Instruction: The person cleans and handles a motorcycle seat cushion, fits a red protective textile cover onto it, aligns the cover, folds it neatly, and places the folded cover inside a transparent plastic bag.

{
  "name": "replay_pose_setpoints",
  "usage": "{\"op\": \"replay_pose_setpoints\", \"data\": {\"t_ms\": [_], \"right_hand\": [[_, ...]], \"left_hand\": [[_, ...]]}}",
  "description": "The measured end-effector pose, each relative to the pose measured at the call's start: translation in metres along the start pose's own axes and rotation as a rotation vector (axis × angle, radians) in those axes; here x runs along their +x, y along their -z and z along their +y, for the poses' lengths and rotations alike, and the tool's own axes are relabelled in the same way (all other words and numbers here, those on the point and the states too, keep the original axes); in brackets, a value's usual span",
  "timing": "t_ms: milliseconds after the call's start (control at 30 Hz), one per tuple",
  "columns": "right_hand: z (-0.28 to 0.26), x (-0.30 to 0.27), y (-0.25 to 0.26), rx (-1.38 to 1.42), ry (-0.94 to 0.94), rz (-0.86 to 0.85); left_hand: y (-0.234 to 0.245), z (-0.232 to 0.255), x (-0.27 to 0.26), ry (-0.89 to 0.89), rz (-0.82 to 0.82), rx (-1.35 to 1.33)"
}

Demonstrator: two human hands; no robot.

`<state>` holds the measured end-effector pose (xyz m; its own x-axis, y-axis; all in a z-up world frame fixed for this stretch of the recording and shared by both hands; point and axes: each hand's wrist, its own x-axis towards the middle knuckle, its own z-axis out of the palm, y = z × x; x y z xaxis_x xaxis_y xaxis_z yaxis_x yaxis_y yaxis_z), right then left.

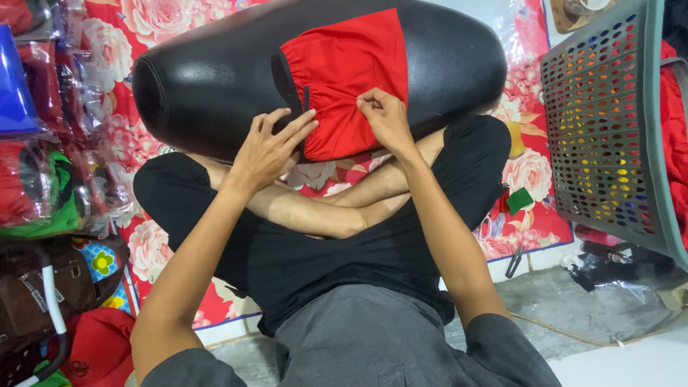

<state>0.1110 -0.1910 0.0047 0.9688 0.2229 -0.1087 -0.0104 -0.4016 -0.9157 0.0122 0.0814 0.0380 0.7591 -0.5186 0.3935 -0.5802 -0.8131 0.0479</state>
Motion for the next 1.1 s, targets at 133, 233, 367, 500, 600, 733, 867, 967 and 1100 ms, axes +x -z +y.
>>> {"op": "replay_pose_setpoints", "data": {"t_ms": [133, 233, 367, 500, 600, 733, 867, 967, 1100], "right_hand": [[0.002, 0.006, 0.003, 0.042, -0.081, -0.036], [0.004, 0.004, 0.004, 0.09, -0.087, -0.053], [0.004, 0.007, 0.008, 0.121, -0.069, -0.08], [-0.009, 0.008, 0.028, 0.224, -0.012, -0.099], [-0.037, -0.006, 0.05, 0.184, -0.015, -0.184], [-0.062, -0.014, 0.075, 0.22, 0.061, -0.394], [-0.045, -0.002, 0.073, 0.104, 0.265, -0.254], [-0.054, 0.013, 0.071, 0.075, 0.308, -0.143], [-0.049, 0.033, 0.061, 0.211, 0.273, -0.08]], "left_hand": [[-0.014, -0.003, 0.003, -0.07, 0.091, 0.15], [-0.029, -0.003, -0.004, -0.01, 0.103, 0.061], [-0.033, 0.003, -0.001, 0.093, 0.15, -0.135], [-0.036, 0.007, 0.011, 0.221, 0.191, -0.355], [-0.038, 0.01, 0.018, 0.354, 0.279, -0.518], [-0.062, 0.003, 0.025, 0.486, 0.368, -0.6], [-0.06, 0.006, 0.047, 0.56, 0.329, -0.483], [-0.054, 0.004, 0.066, 0.724, 0.223, -0.587], [-0.057, 0.004, 0.082, 0.828, 0.246, -0.578]]}}
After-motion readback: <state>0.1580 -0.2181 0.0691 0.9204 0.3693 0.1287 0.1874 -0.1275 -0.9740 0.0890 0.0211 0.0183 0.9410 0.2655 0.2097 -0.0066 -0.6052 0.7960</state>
